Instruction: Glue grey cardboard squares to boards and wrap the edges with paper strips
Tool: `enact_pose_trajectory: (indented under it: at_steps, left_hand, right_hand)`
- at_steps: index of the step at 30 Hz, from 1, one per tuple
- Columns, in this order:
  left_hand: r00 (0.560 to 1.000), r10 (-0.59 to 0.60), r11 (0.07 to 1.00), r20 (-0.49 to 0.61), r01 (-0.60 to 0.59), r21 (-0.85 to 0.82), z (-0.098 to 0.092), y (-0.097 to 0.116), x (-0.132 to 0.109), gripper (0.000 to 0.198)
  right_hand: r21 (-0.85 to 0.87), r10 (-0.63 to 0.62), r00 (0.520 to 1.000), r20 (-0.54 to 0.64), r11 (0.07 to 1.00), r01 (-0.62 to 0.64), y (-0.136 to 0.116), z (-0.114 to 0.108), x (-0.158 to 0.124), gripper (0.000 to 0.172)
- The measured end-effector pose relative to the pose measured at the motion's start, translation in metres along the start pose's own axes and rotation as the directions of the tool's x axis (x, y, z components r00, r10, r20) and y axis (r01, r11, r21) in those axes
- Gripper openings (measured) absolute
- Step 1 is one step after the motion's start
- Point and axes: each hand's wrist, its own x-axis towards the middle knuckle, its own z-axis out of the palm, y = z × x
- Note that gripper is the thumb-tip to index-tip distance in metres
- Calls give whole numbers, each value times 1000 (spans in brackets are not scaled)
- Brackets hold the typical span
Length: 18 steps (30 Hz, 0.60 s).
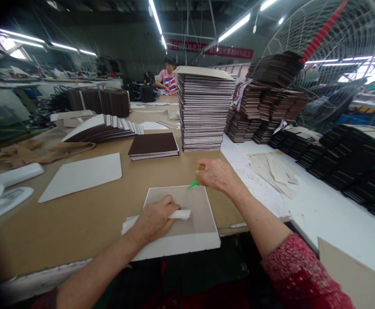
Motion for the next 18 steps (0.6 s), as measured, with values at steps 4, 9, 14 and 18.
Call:
enact_pose_trajectory:
  at_steps: [4,9,14,18]
  left_hand:
    - [1000,7,1000,0,-7,-10,0,-1,0,18]
    - [1000,12,1000,-2,-12,-10,-1,-1,-1,18]
    - [1000,20,1000,-2,-20,-3,0,-1,-1,17]
    - [1000,24,1000,-7,-24,-1,1,-1,-1,17]
  right_hand:
    - [2,91,996,-14,996,-91,29,-11,-9,20]
    - [38,128,992,-17,991,-127,38,-12,-15,18]
    - [84,103,995,-12,991,-102,26,-2,-10,20]
    - [107,86,996,-11,991,-84,25,-1,-9,21]
